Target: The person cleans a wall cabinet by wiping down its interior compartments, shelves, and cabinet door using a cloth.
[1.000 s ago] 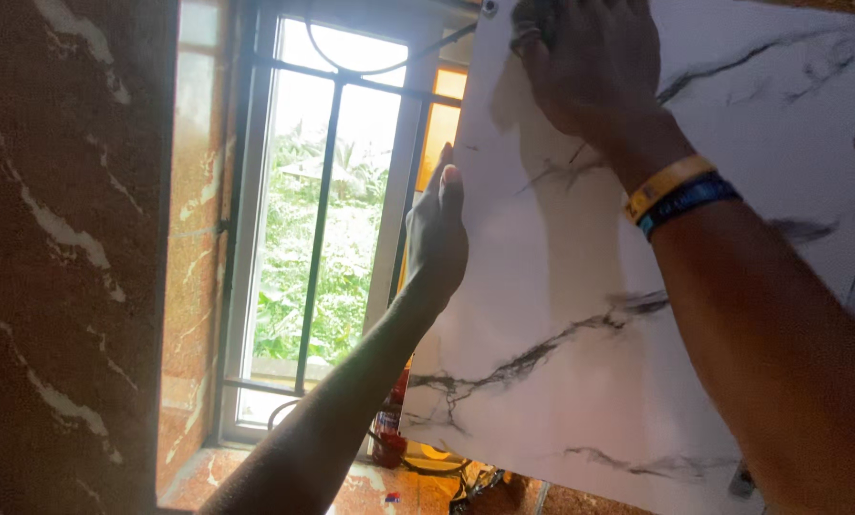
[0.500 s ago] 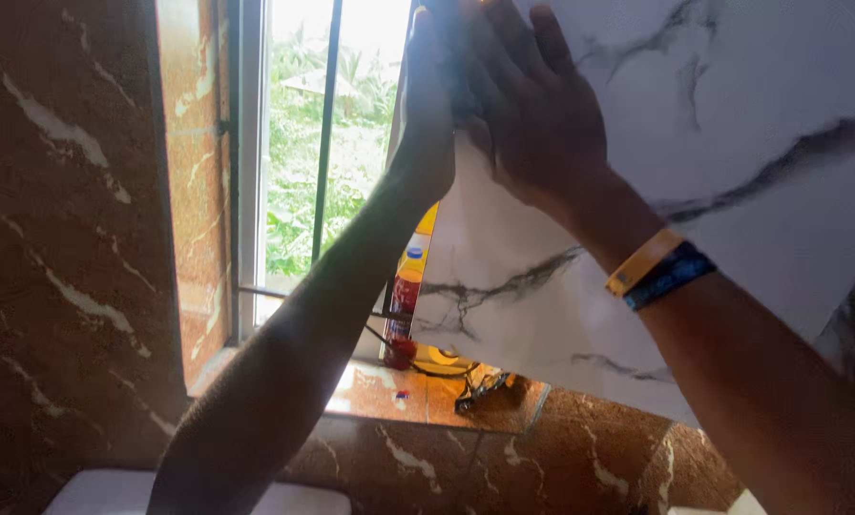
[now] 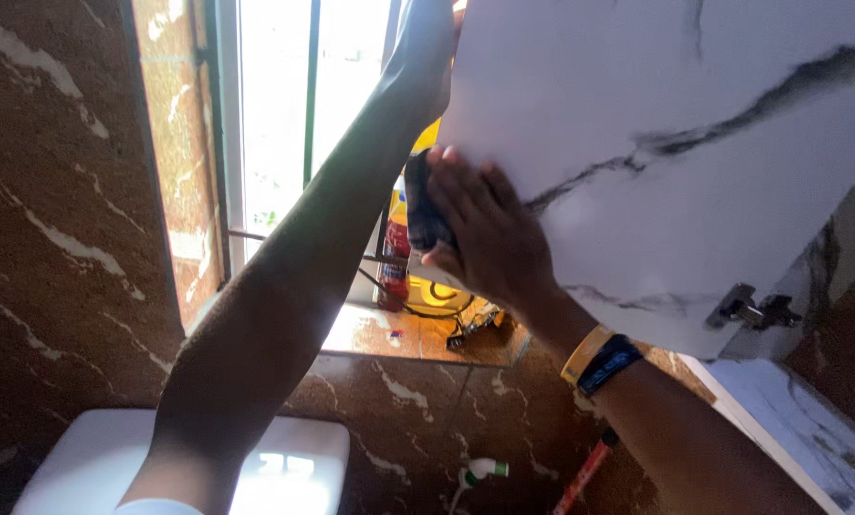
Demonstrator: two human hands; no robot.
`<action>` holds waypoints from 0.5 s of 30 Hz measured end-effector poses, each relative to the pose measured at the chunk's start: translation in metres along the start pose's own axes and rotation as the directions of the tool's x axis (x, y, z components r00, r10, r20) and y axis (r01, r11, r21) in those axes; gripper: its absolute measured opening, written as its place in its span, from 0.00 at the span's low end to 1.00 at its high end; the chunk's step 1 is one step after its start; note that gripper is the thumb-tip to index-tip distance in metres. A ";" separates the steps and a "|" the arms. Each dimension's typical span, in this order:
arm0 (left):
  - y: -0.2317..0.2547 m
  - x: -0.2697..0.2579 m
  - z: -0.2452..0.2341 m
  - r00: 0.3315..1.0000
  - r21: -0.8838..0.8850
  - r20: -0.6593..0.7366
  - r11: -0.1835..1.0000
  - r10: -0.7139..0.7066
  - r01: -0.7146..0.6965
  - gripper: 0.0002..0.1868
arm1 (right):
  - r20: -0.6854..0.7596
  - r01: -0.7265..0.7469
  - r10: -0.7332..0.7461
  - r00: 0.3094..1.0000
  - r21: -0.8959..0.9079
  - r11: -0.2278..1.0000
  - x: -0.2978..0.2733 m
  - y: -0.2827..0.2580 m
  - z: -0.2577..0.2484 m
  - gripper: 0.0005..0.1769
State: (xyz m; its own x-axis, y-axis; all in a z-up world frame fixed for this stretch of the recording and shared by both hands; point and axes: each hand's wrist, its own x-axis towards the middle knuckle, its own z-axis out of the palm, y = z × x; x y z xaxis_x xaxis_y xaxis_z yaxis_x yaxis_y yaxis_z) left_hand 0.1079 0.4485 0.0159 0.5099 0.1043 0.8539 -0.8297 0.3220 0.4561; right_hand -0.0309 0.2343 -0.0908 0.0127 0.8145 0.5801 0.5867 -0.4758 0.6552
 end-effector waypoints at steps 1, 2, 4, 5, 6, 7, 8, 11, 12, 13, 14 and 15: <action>0.002 -0.003 0.003 1.000 0.032 -0.019 0.999 0.010 -0.009 0.26 | 0.017 0.025 -0.025 1.000 0.002 1.000 -0.007 -0.005 0.005 0.51; 0.003 -0.005 0.006 0.999 0.056 -0.041 0.998 0.020 -0.018 0.27 | 0.018 0.021 -0.021 1.000 -0.001 1.000 -0.012 -0.009 0.010 0.51; 0.006 -0.008 0.012 0.996 0.110 -0.080 0.993 0.044 -0.035 0.28 | -0.014 0.043 -0.044 0.999 -0.004 0.999 -0.023 -0.017 0.017 0.44; 0.008 -0.008 0.016 0.993 0.136 -0.099 0.990 0.058 -0.044 0.28 | -0.012 0.039 -0.039 0.999 -0.007 0.999 -0.030 -0.018 0.018 0.44; 0.010 -0.011 0.018 0.991 0.162 -0.114 0.986 0.066 -0.047 0.29 | 0.007 0.090 -0.090 0.996 -0.026 0.996 -0.037 -0.020 0.020 0.41; 0.013 -0.013 0.020 0.988 0.191 -0.135 0.980 0.081 -0.055 0.30 | 0.027 0.141 -0.140 0.990 -0.045 0.989 -0.042 -0.021 0.021 0.37; 0.014 -0.016 0.023 0.984 0.225 -0.150 0.973 0.096 -0.060 0.30 | 0.027 0.135 -0.134 0.991 -0.047 0.990 -0.046 -0.021 0.023 0.37; 0.022 -0.020 0.031 0.976 0.312 -0.175 0.947 0.132 -0.072 0.32 | 0.002 0.239 -0.245 0.970 -0.227 0.944 -0.058 -0.021 0.028 0.30; 0.026 -0.025 0.035 0.975 0.337 -0.175 0.939 0.136 -0.070 0.33 | -0.026 0.290 -0.297 0.955 -0.146 0.946 -0.063 -0.020 0.026 0.30; 0.030 -0.029 0.039 0.976 0.361 -0.170 0.930 0.137 -0.067 0.34 | -0.059 0.342 -0.346 0.936 -0.065 0.937 -0.068 -0.020 0.024 0.30; 0.036 -0.032 0.043 0.977 0.388 -0.162 0.919 0.140 -0.067 0.34 | -0.059 0.340 -0.344 0.937 -0.069 0.938 -0.070 -0.019 0.020 0.30; 0.041 -0.035 0.046 0.977 0.413 -0.158 0.908 0.145 -0.069 0.35 | -0.096 0.350 -0.352 0.931 -0.034 0.936 -0.072 -0.017 0.014 0.28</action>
State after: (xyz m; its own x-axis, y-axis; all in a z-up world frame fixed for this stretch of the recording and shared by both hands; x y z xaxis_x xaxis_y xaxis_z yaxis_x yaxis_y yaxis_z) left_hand 0.0457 0.4146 0.0161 0.4132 0.2971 0.8608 -0.8825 -0.1029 0.4590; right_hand -0.0303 0.1890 -0.1507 -0.2722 0.8939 0.3562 0.5264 -0.1715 0.8328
